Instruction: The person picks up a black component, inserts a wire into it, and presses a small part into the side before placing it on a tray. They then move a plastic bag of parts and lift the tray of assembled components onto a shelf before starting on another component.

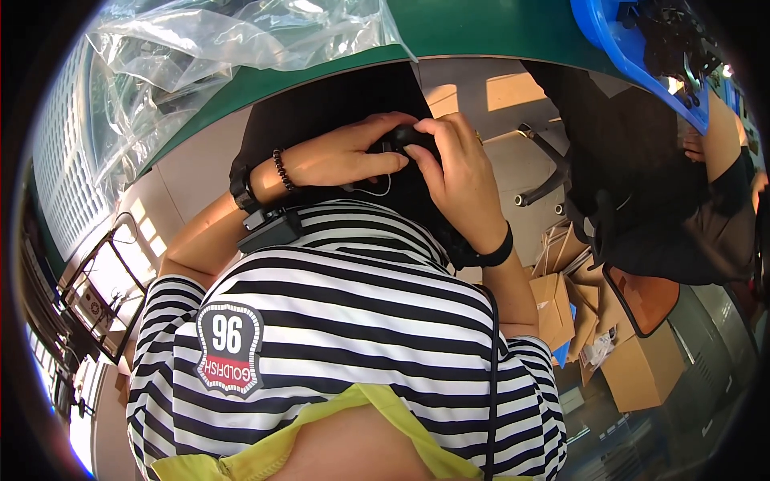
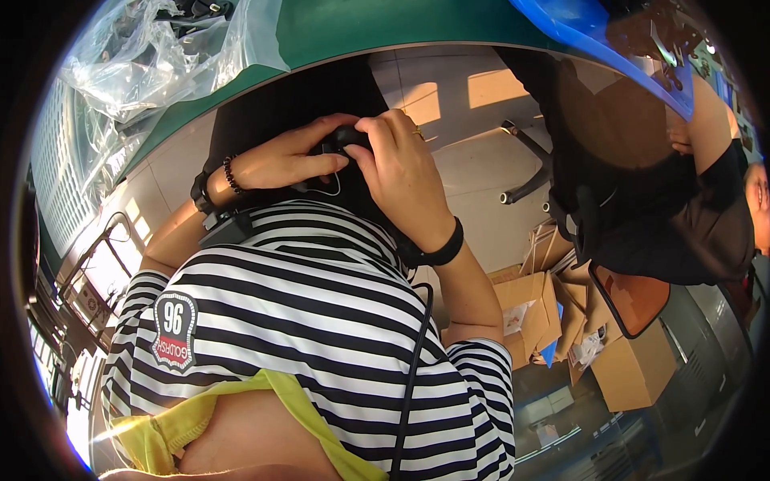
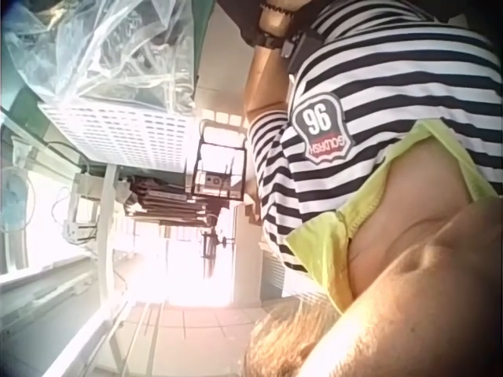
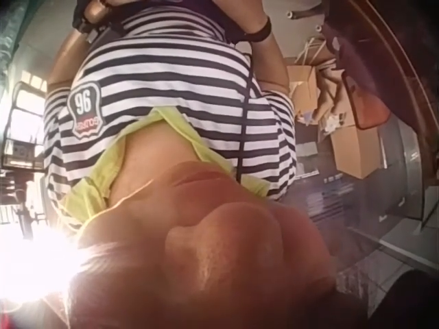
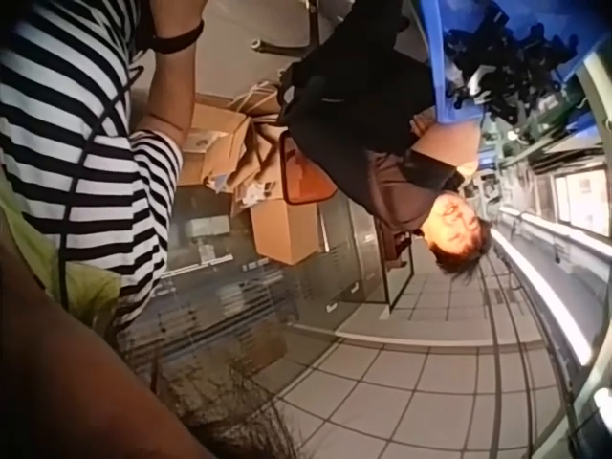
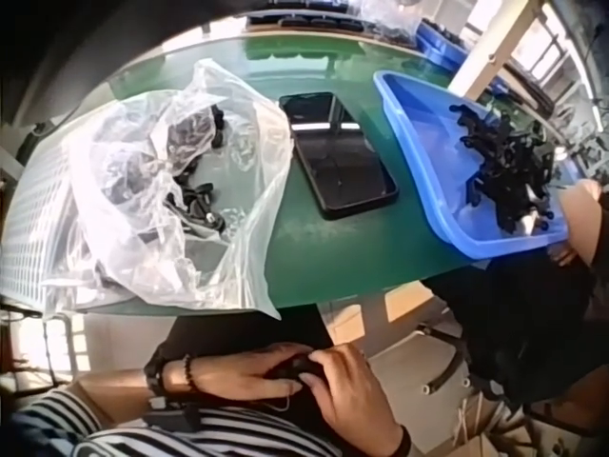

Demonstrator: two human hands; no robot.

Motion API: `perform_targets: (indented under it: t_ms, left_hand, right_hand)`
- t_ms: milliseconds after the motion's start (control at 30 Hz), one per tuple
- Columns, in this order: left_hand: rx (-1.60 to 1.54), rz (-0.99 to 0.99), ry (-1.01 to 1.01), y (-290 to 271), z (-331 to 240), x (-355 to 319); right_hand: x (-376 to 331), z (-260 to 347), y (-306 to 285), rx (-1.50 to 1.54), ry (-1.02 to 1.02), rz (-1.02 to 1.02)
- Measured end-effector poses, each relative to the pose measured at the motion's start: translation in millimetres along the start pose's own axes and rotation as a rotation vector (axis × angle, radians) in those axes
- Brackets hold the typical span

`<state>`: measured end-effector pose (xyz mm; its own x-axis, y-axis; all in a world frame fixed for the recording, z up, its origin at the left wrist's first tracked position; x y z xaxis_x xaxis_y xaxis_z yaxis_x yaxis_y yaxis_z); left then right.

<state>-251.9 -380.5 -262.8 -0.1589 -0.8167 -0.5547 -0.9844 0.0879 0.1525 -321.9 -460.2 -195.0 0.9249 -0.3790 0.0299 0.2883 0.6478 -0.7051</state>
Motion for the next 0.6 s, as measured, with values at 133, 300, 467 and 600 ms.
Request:
perform_targets:
  t_ms: [133,300,467,600]
  left_hand:
    - [-0.049,0.036,-0.032,0,-4,-2]
    - [0.011,0.004,0.021,0,2,2]
    - [0.043,0.015,-0.006,0,2,3]
    - [0.039,0.006,0.019,-1,1,2]
  right_hand:
    - [-3,4,-14,0.101,-0.074,-0.043]
    - [-5,12,-15,-0.024,-0.174,-0.044]
    - [-5,16,-9,-0.306,-0.128,-0.022]
    - [-2,18,-10,-0.353,-0.125,0.001]
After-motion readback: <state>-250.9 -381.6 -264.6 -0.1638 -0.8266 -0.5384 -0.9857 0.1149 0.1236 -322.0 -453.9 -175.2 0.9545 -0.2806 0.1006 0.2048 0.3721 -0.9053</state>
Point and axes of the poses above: each hand's wrist, its own x-axis towards the middle knuckle, its own y-axis out of the palm, z = x × y, the point moved 10 cm from there along x, towards the middle knuckle, and after that the axes turned 3 degrees about -y, right-handed, at the moved point
